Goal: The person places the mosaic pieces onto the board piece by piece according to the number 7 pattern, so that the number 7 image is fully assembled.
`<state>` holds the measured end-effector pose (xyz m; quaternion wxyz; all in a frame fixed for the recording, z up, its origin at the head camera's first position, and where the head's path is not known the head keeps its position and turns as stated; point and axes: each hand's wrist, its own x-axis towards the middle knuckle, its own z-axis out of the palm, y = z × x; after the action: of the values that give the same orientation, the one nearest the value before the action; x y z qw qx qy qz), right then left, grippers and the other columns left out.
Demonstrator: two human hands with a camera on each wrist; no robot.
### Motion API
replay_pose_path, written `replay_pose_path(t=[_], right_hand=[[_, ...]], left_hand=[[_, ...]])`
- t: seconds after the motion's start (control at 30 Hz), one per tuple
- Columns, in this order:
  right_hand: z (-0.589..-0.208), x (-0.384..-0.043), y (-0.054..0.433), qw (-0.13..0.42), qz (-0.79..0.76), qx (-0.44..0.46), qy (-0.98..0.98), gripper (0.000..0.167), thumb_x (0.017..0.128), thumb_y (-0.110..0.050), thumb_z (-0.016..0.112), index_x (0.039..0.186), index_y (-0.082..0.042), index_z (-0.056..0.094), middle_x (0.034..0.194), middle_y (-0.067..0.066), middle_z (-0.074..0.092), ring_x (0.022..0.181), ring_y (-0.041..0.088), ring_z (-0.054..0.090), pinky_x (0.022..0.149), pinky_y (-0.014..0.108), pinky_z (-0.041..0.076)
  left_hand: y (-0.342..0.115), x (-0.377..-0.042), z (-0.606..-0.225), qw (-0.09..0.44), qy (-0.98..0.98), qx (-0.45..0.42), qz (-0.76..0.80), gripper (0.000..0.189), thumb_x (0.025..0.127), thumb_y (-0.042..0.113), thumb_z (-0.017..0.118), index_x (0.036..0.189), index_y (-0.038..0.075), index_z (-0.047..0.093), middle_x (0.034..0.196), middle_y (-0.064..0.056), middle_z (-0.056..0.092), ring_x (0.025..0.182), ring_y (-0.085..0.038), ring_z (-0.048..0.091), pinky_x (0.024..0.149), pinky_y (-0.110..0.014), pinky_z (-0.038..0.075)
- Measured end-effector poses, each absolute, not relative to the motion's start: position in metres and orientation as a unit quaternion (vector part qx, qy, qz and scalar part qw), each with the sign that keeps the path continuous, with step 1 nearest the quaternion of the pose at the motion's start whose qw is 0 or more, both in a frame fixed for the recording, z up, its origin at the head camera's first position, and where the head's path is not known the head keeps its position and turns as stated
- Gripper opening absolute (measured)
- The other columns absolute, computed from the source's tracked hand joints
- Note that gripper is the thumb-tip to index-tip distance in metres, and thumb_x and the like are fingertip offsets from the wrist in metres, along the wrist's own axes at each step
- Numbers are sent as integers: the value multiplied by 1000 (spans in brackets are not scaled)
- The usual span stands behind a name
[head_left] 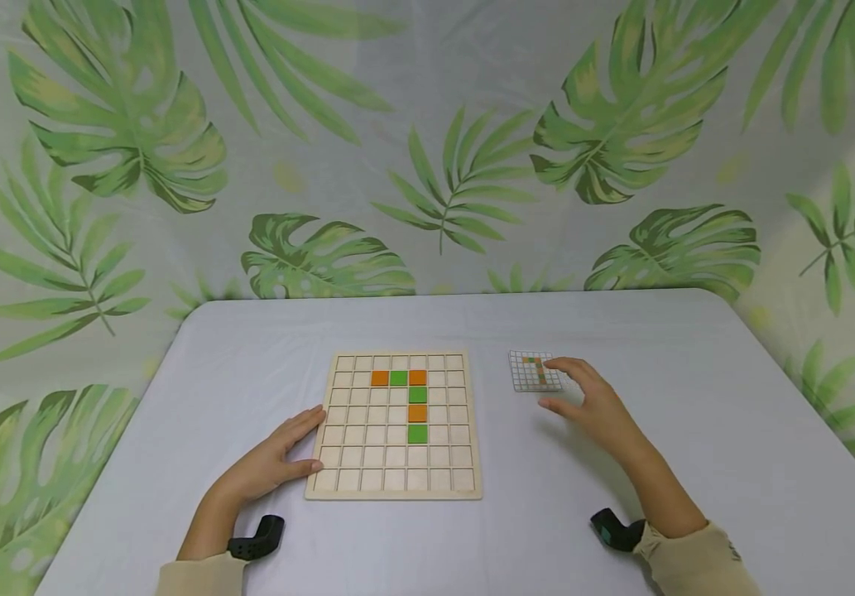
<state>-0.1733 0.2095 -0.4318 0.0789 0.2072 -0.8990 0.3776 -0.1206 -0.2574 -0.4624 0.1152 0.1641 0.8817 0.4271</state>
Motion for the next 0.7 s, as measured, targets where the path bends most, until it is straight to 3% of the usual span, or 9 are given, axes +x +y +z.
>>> replay_pose_path(t=[0.3,0.53,0.7], right_hand=[[-448,-180,265,34,350,108,-930,61,80,-34,66,128,-3,44,129,23,40,117,43,35,90,58,29],[-463,-182,290,24,346,105,-932,51,83,-15,66,125,5,45,123,26,44,108,42,45,90,53,33],[-466,-184,295,37,328,121,-936,38,82,-6,64,116,9,53,121,27,45,112,43,41,92,55,30]], left_hand=[[-258,-120,-462,118,877,168,434,80,78,30,69,142,8,27,147,-10,18,134,-35,5,100,-58,7],[-257,-120,-463,120,880,170,427,79,78,30,68,142,8,27,148,-11,17,133,-36,4,100,-58,6],[-257,-120,-461,122,881,163,428,79,78,31,69,142,9,27,148,-9,17,134,-34,4,100,-58,7]])
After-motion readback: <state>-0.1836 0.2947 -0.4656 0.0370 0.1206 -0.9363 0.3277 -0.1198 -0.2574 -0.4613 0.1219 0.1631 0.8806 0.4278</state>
